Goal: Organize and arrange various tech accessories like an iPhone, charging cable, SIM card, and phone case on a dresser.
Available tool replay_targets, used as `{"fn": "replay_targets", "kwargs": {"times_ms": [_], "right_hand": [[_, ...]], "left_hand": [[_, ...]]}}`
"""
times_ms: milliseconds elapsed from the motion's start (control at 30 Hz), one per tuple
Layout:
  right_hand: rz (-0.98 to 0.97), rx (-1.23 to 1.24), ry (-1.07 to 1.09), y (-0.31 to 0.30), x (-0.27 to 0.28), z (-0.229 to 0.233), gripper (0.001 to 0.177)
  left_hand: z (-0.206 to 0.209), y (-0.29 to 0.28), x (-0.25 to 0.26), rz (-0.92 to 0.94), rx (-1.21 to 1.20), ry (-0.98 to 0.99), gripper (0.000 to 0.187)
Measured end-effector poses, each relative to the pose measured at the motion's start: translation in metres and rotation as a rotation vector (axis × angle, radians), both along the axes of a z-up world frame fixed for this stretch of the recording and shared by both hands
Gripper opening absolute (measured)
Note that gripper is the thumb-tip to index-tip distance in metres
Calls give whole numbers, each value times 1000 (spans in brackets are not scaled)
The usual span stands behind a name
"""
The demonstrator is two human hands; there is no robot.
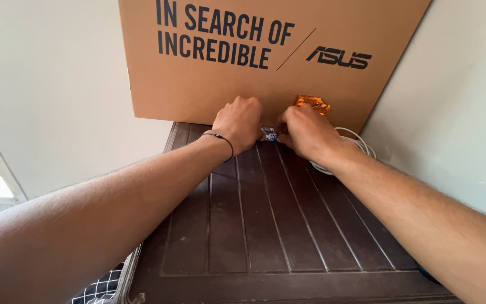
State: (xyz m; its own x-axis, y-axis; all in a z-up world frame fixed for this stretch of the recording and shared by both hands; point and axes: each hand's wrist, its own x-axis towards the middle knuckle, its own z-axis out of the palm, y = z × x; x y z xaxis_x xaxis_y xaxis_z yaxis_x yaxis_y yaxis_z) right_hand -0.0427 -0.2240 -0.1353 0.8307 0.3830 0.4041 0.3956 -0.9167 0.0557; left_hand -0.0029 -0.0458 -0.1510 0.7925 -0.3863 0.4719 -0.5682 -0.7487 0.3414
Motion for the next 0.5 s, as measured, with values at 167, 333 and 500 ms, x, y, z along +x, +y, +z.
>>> {"fn": "replay_targets", "kwargs": {"times_ms": [167,333,500], "right_hand": [[29,13,-12,-2,1,0,19],[40,18,13,-3,1,-3,22],[-80,-4,-8,8,-15,5,27]], "left_hand": [[-2,2,0,-6,-3,18,23],[1,5,-5,-6,-1,-18,26],[9,15,-16,19,-38,-1,29]]}}
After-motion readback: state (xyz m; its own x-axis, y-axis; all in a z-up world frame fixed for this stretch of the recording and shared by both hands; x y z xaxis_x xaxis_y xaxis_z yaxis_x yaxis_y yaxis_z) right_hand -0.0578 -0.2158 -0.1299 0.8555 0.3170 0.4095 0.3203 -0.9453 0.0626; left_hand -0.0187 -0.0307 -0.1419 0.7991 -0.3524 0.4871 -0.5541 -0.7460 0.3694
